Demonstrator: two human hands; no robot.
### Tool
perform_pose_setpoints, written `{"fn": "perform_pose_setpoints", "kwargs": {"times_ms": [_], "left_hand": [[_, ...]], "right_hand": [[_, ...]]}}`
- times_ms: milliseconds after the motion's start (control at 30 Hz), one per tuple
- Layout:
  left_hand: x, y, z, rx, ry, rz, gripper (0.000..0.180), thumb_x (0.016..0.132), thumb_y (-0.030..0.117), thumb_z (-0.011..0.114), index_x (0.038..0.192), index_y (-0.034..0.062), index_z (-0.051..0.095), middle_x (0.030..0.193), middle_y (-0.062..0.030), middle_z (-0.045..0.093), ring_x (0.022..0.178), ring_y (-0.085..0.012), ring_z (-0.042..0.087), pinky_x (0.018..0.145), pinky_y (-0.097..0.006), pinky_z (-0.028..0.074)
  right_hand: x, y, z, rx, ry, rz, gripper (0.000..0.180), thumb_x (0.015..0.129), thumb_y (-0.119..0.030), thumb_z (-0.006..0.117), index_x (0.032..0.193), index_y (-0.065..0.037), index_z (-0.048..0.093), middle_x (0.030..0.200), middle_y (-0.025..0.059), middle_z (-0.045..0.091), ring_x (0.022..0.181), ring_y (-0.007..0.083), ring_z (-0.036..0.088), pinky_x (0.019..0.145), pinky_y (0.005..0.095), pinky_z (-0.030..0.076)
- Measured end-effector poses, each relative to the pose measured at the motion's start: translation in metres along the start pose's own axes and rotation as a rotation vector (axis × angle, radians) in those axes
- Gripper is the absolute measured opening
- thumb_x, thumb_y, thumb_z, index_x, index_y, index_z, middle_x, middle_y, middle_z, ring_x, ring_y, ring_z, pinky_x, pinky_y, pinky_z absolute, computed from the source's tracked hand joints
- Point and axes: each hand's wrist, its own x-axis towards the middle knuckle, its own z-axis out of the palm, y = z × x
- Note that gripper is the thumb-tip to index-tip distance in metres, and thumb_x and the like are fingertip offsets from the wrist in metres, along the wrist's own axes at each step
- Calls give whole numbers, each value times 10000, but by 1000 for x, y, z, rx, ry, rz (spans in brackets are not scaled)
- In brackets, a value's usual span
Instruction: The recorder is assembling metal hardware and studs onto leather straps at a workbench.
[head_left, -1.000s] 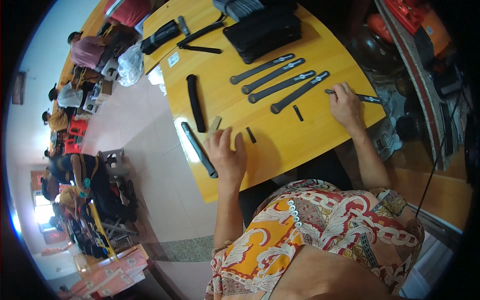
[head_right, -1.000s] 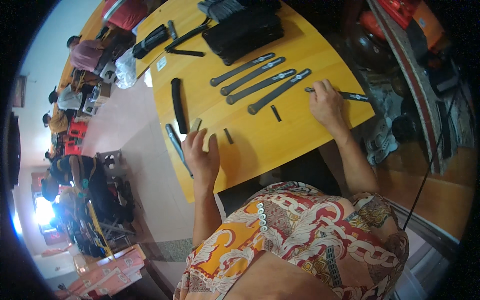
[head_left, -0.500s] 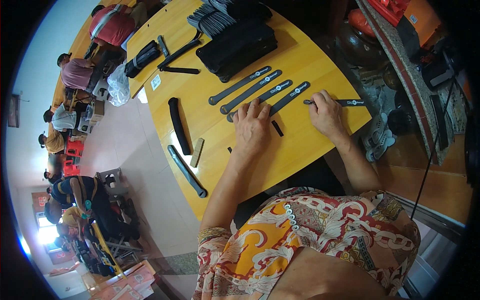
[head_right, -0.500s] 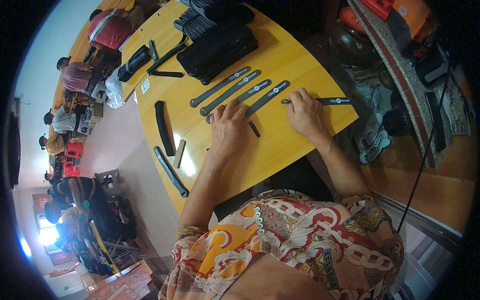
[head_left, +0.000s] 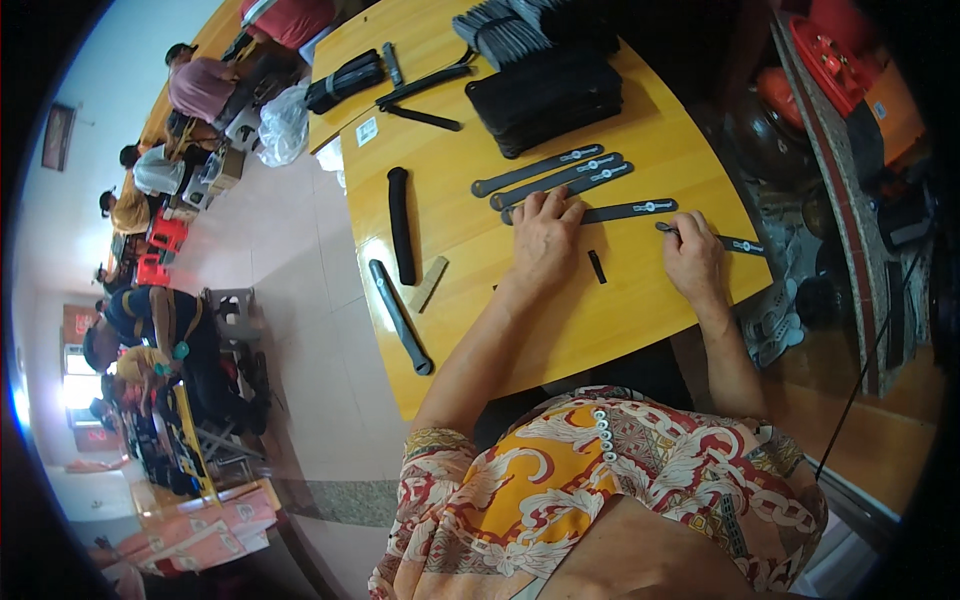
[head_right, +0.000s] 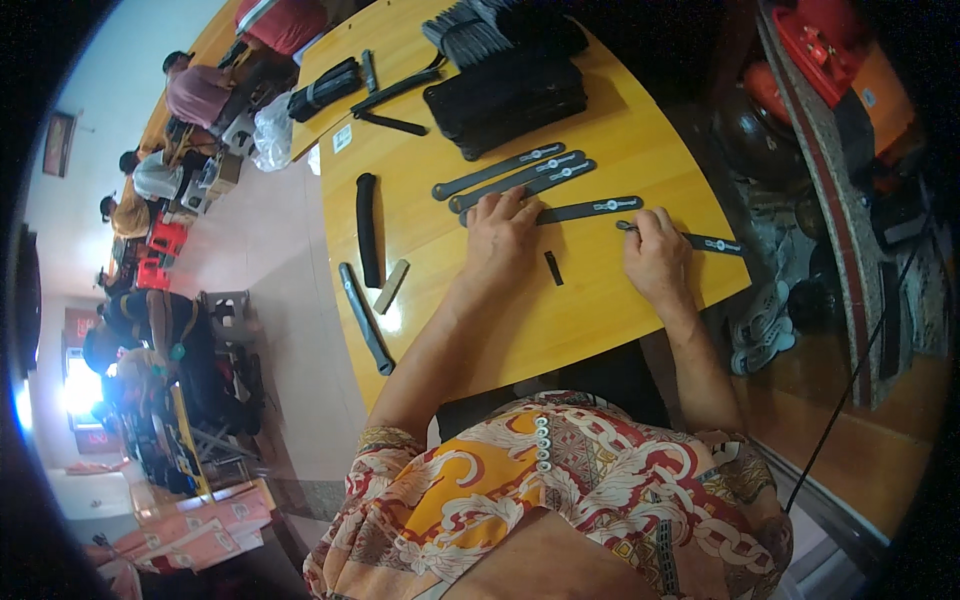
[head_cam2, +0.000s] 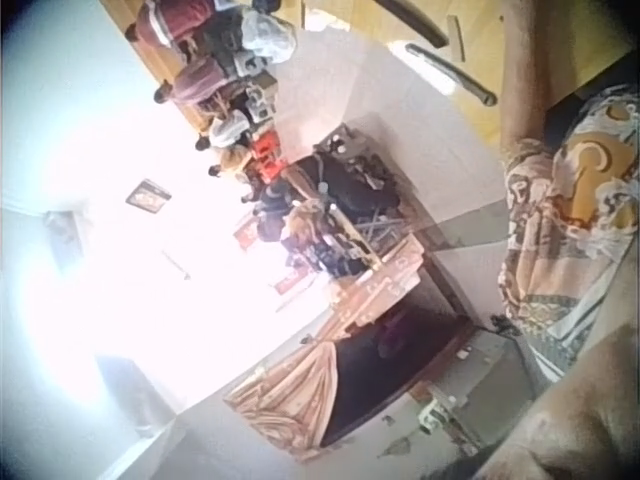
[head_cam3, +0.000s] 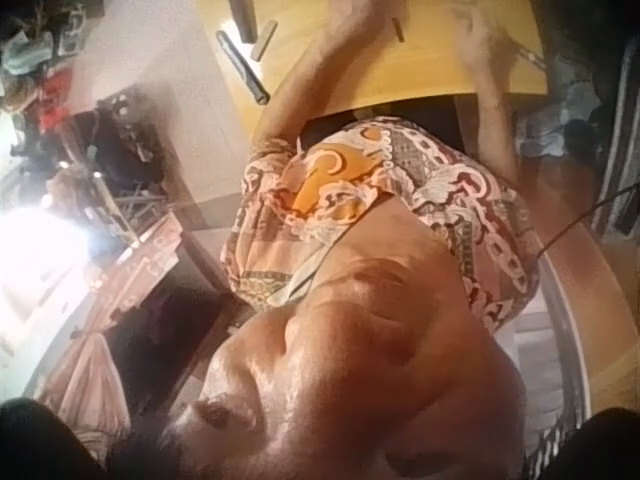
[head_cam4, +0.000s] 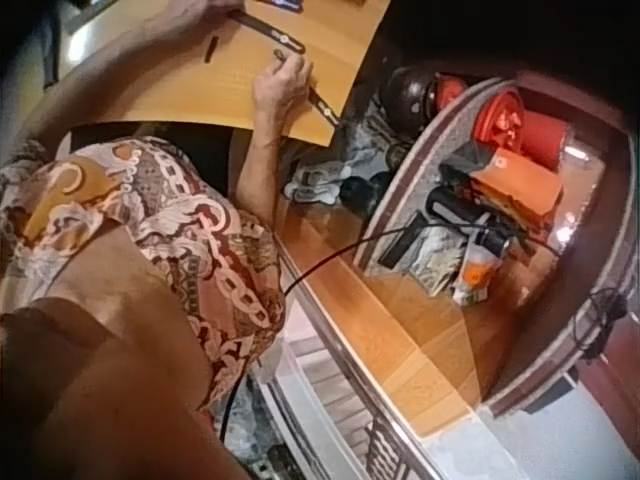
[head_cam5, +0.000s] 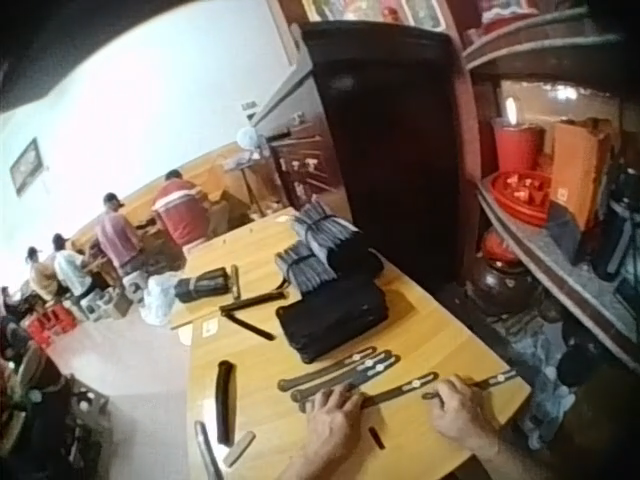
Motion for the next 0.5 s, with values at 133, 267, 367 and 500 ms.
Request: {"fn": "perform_pose_setpoints", "kwargs": {"times_ms": [133,267,367,500], "left_hand": [[-7,14,-17,-147,90,-20,320,761,69,550,1078,36,584,1158,-165,527,1028,-327,467,851,-409,378],[-31,49,-46,-1148,-256,-701,253,883,165,542,1057,-16,570,846,-98,604,659,-171,576,580,-265,459],[-53,55,-50,-1387,-269,-821,268,912,200,515,1027,-34,575,728,-54,586,561,-102,539,513,-209,430],[-78,45,-41,-1331,-205,-921,209,893,147,543,967,-38,604,717,-43,596,564,-91,531,508,-208,430]], "right_hand": [[-4,-3,-1,41,30,52,68,773,-4,559,831,2,522,798,149,539,734,336,569,597,393,460],[-27,-39,2,102,31,-35,91,740,20,569,819,2,527,789,153,531,712,337,566,565,389,453],[-39,-69,5,256,-105,-222,125,695,33,581,806,4,528,771,150,518,688,334,563,545,392,446],[-39,-83,6,307,-174,-322,121,693,29,581,798,13,524,755,141,499,676,318,567,548,384,454]]}}
